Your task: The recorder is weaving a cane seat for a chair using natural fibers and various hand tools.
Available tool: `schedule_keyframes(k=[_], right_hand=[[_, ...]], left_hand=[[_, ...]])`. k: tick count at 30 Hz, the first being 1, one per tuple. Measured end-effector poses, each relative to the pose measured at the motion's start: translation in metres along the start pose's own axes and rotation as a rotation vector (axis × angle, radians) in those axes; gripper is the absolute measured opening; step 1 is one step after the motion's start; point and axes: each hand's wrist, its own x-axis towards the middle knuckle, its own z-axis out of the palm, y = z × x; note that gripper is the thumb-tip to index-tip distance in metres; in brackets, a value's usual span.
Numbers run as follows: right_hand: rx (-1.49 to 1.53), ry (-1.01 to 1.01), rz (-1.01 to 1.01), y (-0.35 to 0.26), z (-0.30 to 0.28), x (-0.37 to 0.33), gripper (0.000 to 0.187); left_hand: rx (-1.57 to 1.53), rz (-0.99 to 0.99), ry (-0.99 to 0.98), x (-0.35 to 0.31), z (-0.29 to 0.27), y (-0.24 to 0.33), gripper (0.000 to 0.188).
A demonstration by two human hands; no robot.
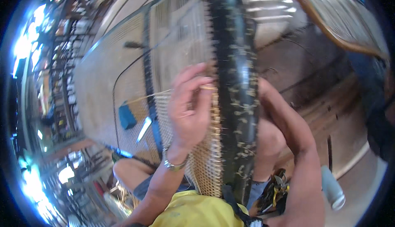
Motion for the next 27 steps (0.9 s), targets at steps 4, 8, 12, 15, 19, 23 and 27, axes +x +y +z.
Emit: schedule_keyframes(k=[4, 8, 12, 15, 19, 23, 27], right_hand=[[-0.020, 0.085, -0.071, -0.006, 0.002, -0.022, 0.049], [-0.075, 0.123, -0.065, -0.010, 0.003, -0.024, 0.063], [-0.136, 0.137, -0.058, -0.002, -0.010, -0.020, 0.076], [0.009, 0.137, -0.046, 0.006, -0.011, -0.012, 0.075], [0.018, 0.141, -0.068, -0.001, 0.002, -0.013, 0.071], [-0.048, 0.067, -0.074, -0.013, 0.008, -0.021, 0.072], [-0.064, -0.029, -0.123, -0.005, -0.003, -0.021, 0.073]], left_hand=[[-0.029, -0.023, -0.001, 0.001, 0.000, 0.008, 0.016], [-0.106, -0.019, 0.026, -0.003, 0.003, 0.002, 0.016], [-0.107, -0.032, 0.024, -0.004, 0.003, 0.000, 0.016], [-0.140, -0.085, 0.036, -0.005, 0.000, 0.001, 0.015], [-0.042, -0.025, 0.006, -0.004, -0.003, 0.002, 0.016], [-0.031, -0.030, -0.003, -0.004, -0.002, 0.004, 0.017], [-0.052, -0.058, -0.009, -0.003, -0.004, 0.004, 0.017]])
